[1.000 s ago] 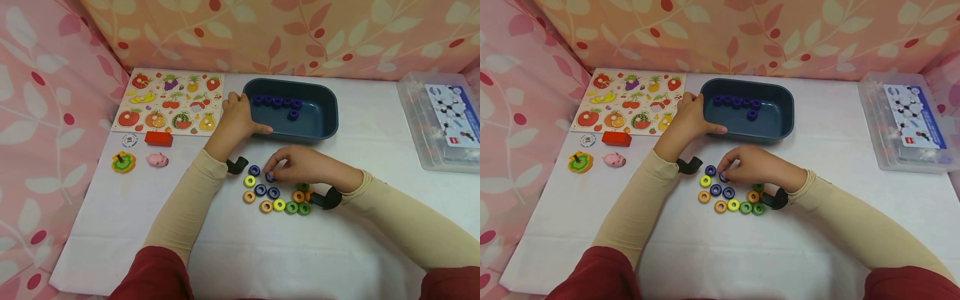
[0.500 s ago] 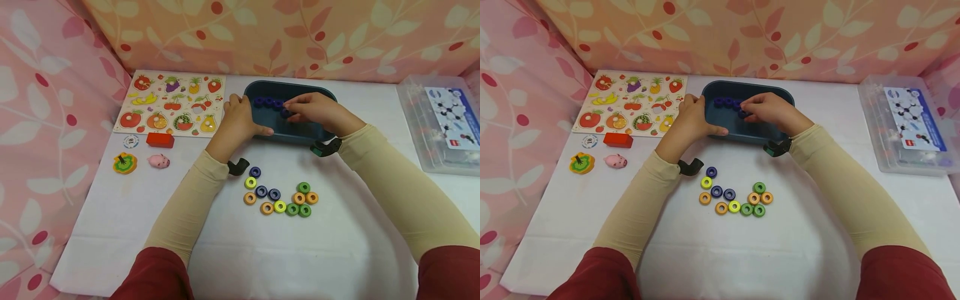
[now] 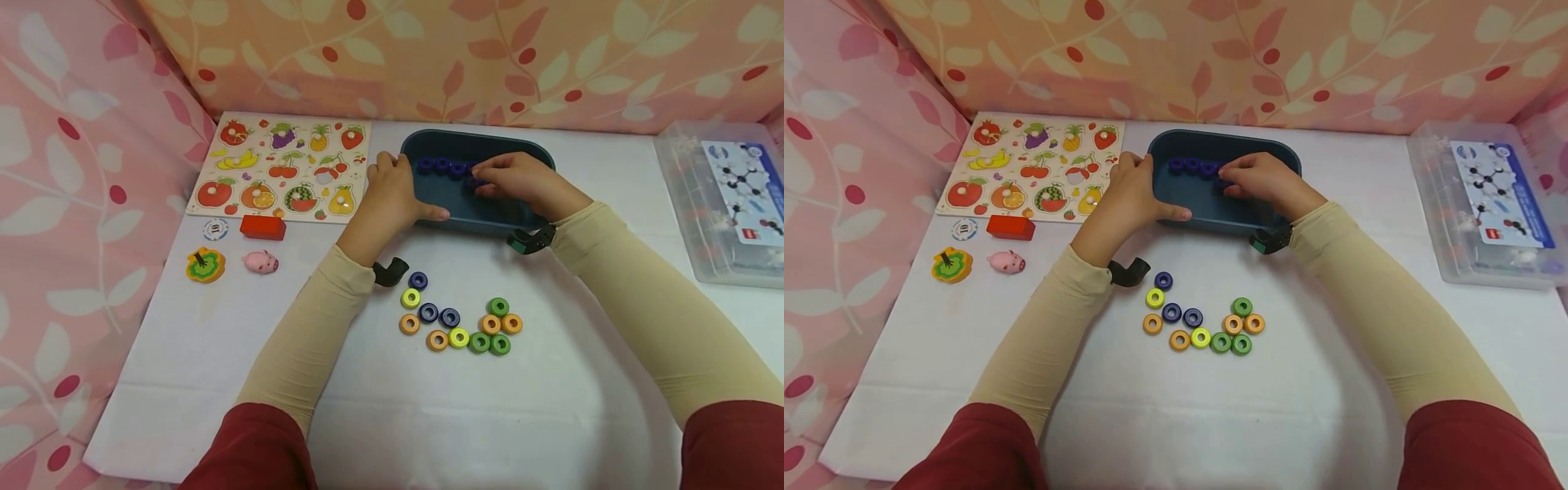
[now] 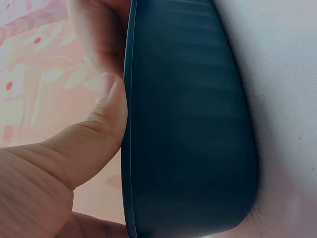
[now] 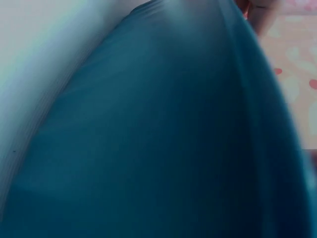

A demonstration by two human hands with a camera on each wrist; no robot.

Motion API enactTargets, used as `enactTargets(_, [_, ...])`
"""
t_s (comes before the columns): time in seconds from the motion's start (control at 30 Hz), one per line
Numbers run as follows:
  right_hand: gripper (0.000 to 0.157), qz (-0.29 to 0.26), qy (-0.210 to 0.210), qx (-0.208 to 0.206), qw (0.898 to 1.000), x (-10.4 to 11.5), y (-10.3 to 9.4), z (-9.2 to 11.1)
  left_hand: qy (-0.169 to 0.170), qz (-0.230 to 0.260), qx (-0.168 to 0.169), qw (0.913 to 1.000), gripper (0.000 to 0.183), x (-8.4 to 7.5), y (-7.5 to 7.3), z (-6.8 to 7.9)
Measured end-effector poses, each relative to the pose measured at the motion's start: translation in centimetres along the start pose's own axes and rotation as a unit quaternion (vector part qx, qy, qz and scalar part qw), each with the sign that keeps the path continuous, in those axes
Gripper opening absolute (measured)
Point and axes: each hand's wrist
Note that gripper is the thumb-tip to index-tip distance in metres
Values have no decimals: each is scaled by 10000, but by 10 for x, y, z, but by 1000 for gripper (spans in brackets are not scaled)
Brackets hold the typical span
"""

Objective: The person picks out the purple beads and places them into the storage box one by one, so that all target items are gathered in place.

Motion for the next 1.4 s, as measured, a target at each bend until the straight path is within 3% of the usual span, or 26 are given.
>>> enactTargets(0.17, [53, 179, -165, -65, 9997, 2, -2, 8, -21, -12, 0, 10000, 126, 1, 0, -1])
enactTargets(0.33, [47, 231, -522, -21, 9984, 13, 3, 40, -16, -9, 4, 10000, 126, 1, 0, -1])
enactTargets(0.47, [38, 159, -756, 491, 9958, 16, 25, 69, -13, 29, -21, 10000, 125, 2, 0, -2])
enactTargets(0.57, [34, 440, -906, 1045, 9894, 8, 48, 78, -4, 80, -52, 10000, 122, 2, 0, -1])
enactTargets(0.63, [31, 796, -1106, 1256, 9827, 1, 64, 78, 10, 123, -85, 9999, 120, 3, 1, -1])
enactTargets(0.77, [26, 1256, -1539, 1260, 9719, -12, 88, 69, 75, 141, -102, 9998, 119, 3, 1, -1])
enactTargets(0.97, [29, 1644, -1966, 1295, 9579, -14, 108, 55, 115, 140, -132, 9997, 120, 4, 0, 0])
enactTargets(1.17, [28, 1847, -2121, 1222, 9518, -9, 114, 53, 122, 152, -111, 9997, 120, 3, 0, 0])
enactTargets(1.4, [14, 1769, -1904, 1554, 9531, -16, 104, 59, 119, 143, -136, 9997, 119, 2, 1, -1])
Point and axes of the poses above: each hand's wrist, its own z-axis away from the middle knuckle, its own y-axis out of the palm, x = y × z, and after that the axes turned 4 degrees about -x, right-handed
